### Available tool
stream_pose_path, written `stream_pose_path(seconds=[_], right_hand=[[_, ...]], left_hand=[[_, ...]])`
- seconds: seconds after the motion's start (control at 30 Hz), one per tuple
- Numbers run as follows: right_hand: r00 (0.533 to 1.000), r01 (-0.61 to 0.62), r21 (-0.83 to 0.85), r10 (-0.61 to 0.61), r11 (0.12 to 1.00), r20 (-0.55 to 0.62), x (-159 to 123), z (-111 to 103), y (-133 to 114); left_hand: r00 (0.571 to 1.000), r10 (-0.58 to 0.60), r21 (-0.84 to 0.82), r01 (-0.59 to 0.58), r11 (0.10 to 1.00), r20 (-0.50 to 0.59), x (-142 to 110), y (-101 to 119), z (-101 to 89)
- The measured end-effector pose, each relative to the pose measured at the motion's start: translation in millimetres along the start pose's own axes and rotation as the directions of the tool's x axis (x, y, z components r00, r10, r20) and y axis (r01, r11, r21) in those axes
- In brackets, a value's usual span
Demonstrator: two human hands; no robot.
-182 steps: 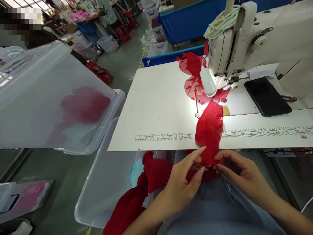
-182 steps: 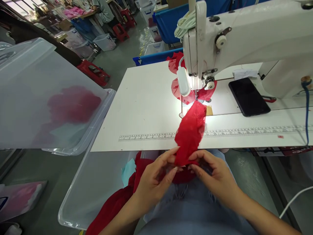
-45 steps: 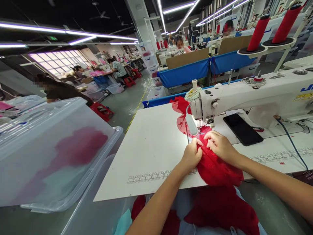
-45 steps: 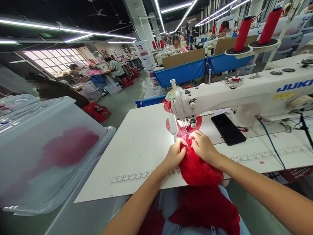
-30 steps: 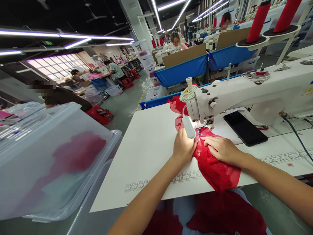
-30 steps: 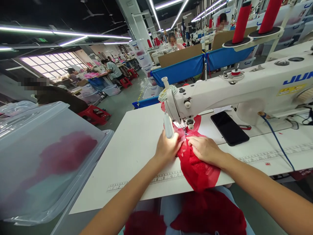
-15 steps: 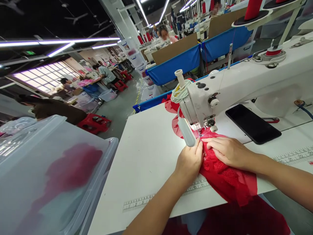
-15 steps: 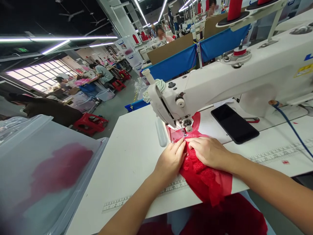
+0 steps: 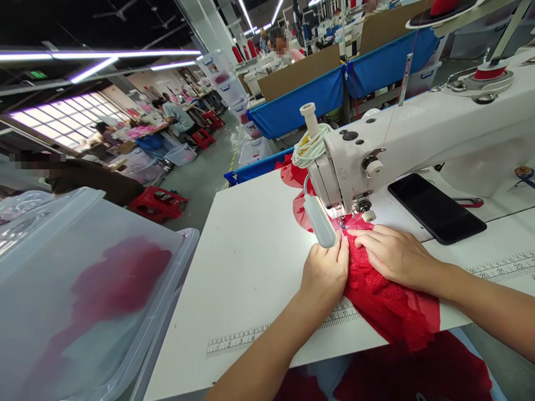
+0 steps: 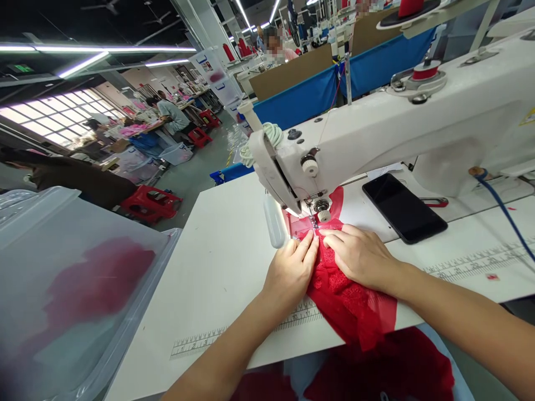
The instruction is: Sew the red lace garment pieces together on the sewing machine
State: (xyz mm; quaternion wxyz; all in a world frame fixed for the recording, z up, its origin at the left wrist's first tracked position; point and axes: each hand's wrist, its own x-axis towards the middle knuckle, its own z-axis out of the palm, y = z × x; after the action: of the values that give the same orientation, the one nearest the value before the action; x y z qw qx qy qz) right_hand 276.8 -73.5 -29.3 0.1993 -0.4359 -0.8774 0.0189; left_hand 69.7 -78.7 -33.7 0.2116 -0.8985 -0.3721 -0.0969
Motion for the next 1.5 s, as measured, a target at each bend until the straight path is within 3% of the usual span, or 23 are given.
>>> stream_pose_path(seconds=[0.23,0.4,0.87,1.5], right_hand=[[1.000,-0.006,0.001,0.006,1.000,-0.015,3,2,1],[0.999,-0.039,-0.024,0.038,0.999,-0.030,3,4,1],[0.995,-0.087,0.016,0.087,0.996,0.050,6,2,0],[0.998,-0.053,0.006,0.053,0.999,0.015,11,2,4]], left_hand=[[0.999,-0.022,0.028,0.023,0.999,-0.029,4,2,-2.5],[0.998,-0.041,0.010,0.040,0.999,0.055,9,3,-5.9],[0.990,-0.067,-0.003,0.068,0.998,0.127,11,3,-9.5],[0.990,-0.086,-0.038,0.090,0.995,0.112,11,0,-7.8]])
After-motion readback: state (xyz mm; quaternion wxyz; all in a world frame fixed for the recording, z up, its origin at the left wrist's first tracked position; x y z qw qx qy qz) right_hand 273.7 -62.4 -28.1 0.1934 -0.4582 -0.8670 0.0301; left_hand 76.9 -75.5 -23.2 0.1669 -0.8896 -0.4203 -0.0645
